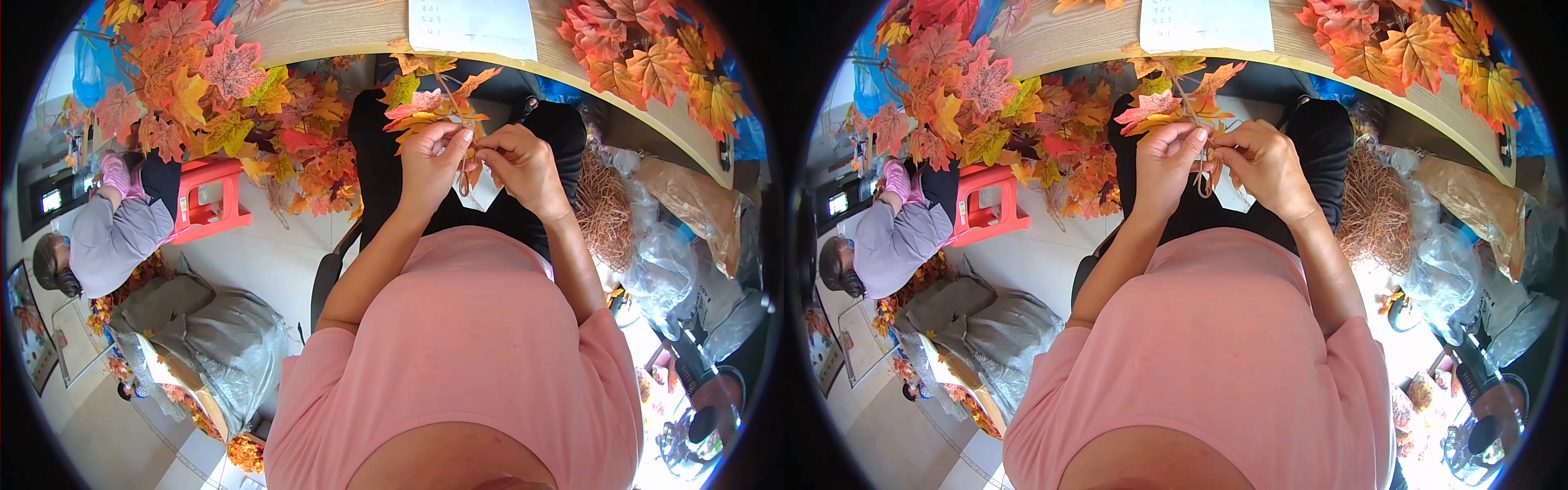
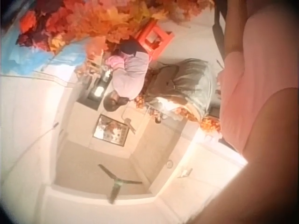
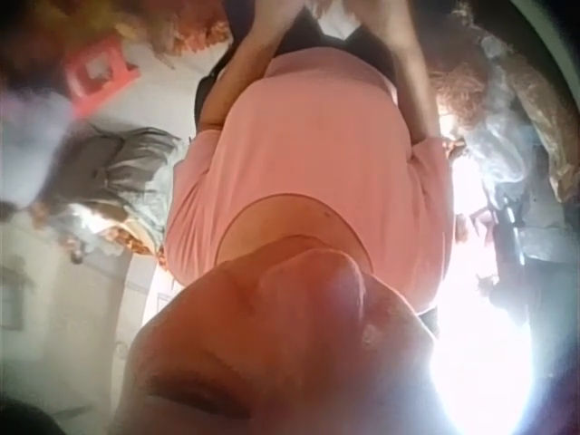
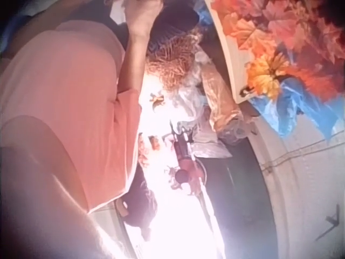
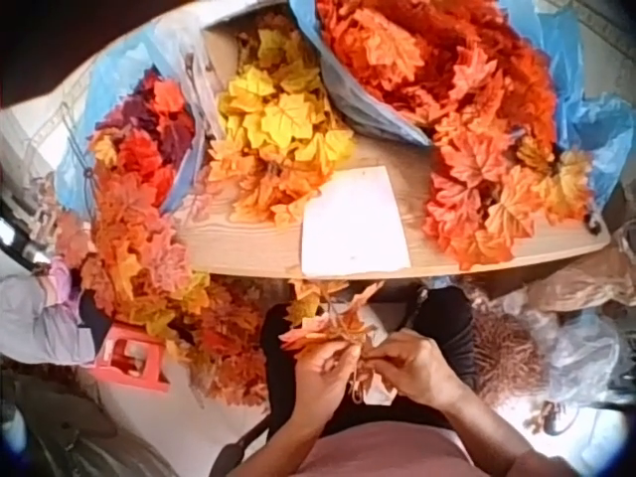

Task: The person assembles artificial maple leaf garlands by hand, attaching individual artificial maple leaves to plastic stems.

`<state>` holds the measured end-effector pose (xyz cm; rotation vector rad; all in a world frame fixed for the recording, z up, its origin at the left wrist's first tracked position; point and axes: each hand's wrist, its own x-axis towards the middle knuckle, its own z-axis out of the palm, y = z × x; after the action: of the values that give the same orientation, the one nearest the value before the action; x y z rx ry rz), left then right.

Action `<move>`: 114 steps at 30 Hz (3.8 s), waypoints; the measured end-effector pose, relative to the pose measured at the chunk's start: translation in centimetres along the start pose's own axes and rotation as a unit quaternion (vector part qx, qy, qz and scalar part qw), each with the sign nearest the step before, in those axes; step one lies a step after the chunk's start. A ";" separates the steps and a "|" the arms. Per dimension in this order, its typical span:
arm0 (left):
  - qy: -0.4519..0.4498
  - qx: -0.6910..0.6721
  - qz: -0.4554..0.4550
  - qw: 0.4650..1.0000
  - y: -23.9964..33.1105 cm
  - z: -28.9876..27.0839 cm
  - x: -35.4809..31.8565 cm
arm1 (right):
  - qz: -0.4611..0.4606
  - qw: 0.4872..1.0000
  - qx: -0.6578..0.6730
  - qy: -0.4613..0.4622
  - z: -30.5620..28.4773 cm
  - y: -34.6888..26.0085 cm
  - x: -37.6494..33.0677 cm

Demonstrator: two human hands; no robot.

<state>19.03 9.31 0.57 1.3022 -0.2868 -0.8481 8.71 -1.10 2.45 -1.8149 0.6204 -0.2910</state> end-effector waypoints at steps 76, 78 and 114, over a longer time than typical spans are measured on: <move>0.024 -0.161 -0.116 0.980 0.4 -0.9 0.8 | -0.253 0.826 -0.088 0.495 -17.4 -5.4 5.4; -0.028 -0.162 -0.106 0.981 0.4 -0.1 1.8 | -0.215 0.811 -0.168 0.518 -16.6 -8.0 2.9; -0.042 -0.045 -0.068 0.996 2.0 0.2 0.3 | 0.036 0.986 0.161 0.031 0.4 -0.4 0.4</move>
<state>19.91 9.04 2.37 1.2135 -0.2266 -1.0214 9.36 -0.88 2.68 -1.4736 0.6414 -0.3764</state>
